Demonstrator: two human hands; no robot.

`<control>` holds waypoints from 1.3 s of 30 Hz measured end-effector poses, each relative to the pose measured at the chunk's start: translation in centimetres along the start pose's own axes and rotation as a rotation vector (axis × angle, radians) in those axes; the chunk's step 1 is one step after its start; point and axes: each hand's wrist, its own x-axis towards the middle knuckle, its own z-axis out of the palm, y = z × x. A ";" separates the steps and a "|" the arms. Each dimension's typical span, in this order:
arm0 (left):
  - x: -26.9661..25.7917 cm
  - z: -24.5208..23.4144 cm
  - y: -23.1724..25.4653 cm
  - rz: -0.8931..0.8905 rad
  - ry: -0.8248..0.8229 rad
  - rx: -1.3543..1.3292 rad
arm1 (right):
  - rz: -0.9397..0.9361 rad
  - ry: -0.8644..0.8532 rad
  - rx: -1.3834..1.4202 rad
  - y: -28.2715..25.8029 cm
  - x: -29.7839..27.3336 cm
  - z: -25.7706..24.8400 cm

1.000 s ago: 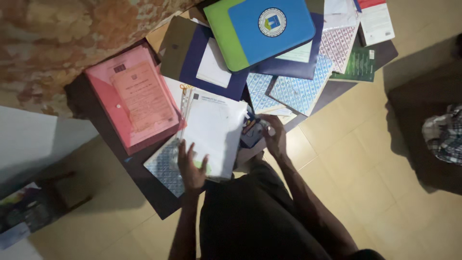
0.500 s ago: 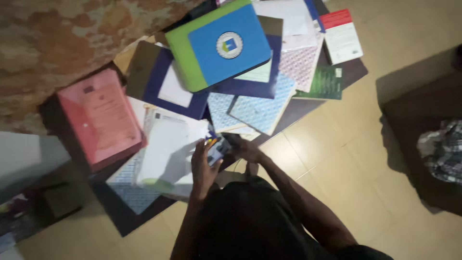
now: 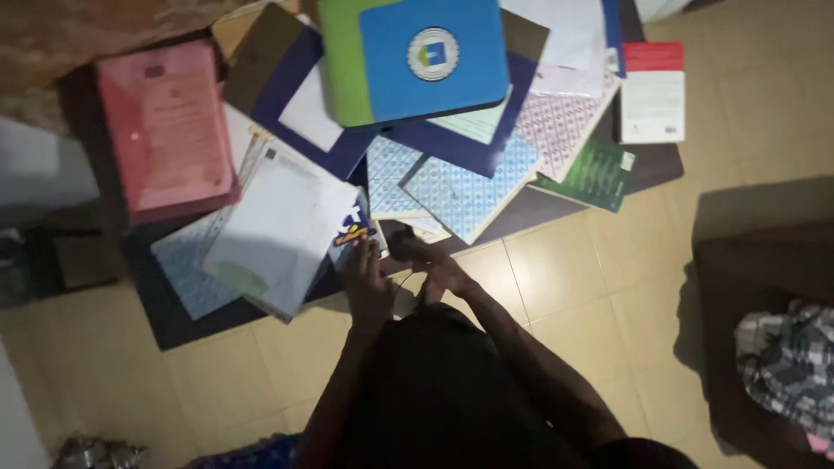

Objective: The person organizes books and files on a table by picking them up, flipping them over, and placing them into separate stacks. The person handles hardcover books, softcover books, and document folders, moving them from one side of the table to another.

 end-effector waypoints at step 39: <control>2.9 -6.3 -28.7 -0.515 -0.033 -0.126 | 0.174 0.567 -0.320 6.8 5.0 4.6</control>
